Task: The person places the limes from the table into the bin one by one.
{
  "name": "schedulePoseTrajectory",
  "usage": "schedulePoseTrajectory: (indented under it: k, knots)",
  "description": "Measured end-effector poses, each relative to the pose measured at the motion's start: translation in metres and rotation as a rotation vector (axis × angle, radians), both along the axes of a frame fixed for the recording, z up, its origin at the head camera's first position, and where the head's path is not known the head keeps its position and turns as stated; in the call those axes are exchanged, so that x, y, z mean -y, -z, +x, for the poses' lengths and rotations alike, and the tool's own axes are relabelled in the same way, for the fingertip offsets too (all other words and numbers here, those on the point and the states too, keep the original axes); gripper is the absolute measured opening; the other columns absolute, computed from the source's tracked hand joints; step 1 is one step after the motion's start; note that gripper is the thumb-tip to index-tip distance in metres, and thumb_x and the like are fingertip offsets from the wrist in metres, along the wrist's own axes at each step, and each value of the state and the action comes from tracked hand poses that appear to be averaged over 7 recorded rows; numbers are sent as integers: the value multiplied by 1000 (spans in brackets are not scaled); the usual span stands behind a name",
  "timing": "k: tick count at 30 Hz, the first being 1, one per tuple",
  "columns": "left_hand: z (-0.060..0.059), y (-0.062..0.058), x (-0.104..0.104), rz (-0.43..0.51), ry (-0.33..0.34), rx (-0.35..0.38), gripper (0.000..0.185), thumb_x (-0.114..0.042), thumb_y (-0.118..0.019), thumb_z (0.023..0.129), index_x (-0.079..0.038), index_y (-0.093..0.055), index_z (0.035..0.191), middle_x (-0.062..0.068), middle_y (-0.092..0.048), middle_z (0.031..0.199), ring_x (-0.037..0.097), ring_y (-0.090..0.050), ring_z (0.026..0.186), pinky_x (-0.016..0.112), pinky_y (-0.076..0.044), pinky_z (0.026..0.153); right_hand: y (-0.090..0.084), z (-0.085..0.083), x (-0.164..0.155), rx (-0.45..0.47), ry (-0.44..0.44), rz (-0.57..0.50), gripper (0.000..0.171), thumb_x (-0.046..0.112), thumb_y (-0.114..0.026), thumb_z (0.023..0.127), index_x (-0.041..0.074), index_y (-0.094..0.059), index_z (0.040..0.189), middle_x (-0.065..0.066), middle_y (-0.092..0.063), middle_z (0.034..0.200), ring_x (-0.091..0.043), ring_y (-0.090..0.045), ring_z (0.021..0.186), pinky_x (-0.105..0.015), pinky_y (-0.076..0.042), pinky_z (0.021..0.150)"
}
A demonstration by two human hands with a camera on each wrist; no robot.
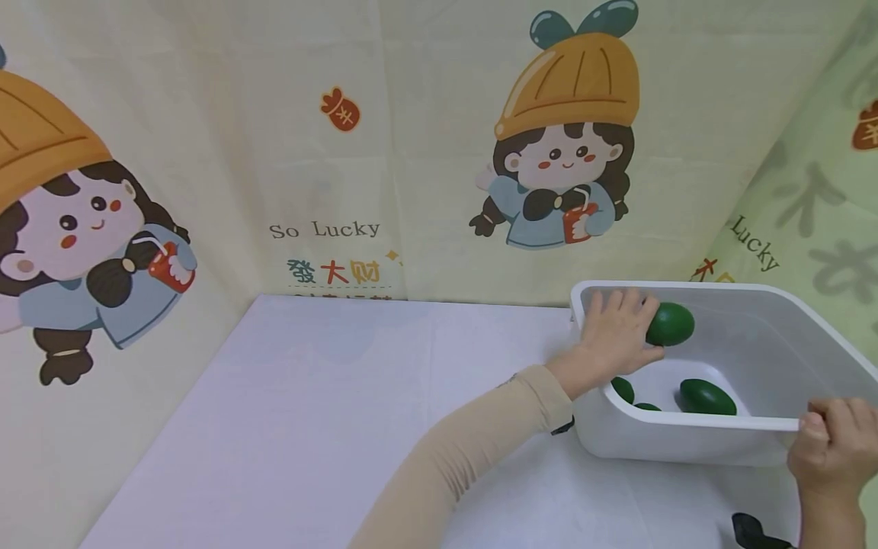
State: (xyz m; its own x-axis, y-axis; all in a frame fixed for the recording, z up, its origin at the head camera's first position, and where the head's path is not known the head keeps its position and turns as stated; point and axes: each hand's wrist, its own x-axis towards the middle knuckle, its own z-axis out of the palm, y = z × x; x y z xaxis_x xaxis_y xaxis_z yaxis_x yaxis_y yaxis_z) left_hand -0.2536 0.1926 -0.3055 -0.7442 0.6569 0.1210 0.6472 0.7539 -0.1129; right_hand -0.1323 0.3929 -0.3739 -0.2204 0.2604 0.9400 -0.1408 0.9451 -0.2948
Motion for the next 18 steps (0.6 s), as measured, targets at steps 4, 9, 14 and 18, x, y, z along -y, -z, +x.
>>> schedulePoseTrajectory:
  k: [4,9,14,18]
  knots:
    - [0,2,-4,-6,6,24,68,-70,-41,81,-33,-28,136,-13,-35,125,3,-35,104,25,-28,87,1,-2,-4,6,-2,8,55,36,-37,84,-13,-41,58,-29,-36,58,-46,-29,57,-48,-22,60]
    - [0,3,-11,-10,2,64,69,-70,-42,80,-35,-26,137,-14,-34,126,4,-34,107,26,-27,90,1,-4,-8,18,-8,10,51,31,-36,82,-13,-41,59,-29,-37,59,-45,-30,57,-47,-20,58]
    - [-1,5,-15,-12,-6,78,69,-70,-43,79,-35,-27,136,-14,-34,124,4,-34,107,27,-27,93,1,-7,-9,8,-16,8,49,30,-36,81,-13,-41,59,-29,-36,59,-44,-29,56,-46,-20,57]
    - [-2,5,-18,-32,-13,75,68,-71,-42,79,-36,-26,136,-15,-34,123,3,-34,108,27,-26,94,1,-9,-9,-2,-23,4,50,31,-37,81,-13,-41,58,-29,-36,58,-44,-29,56,-44,-20,57]
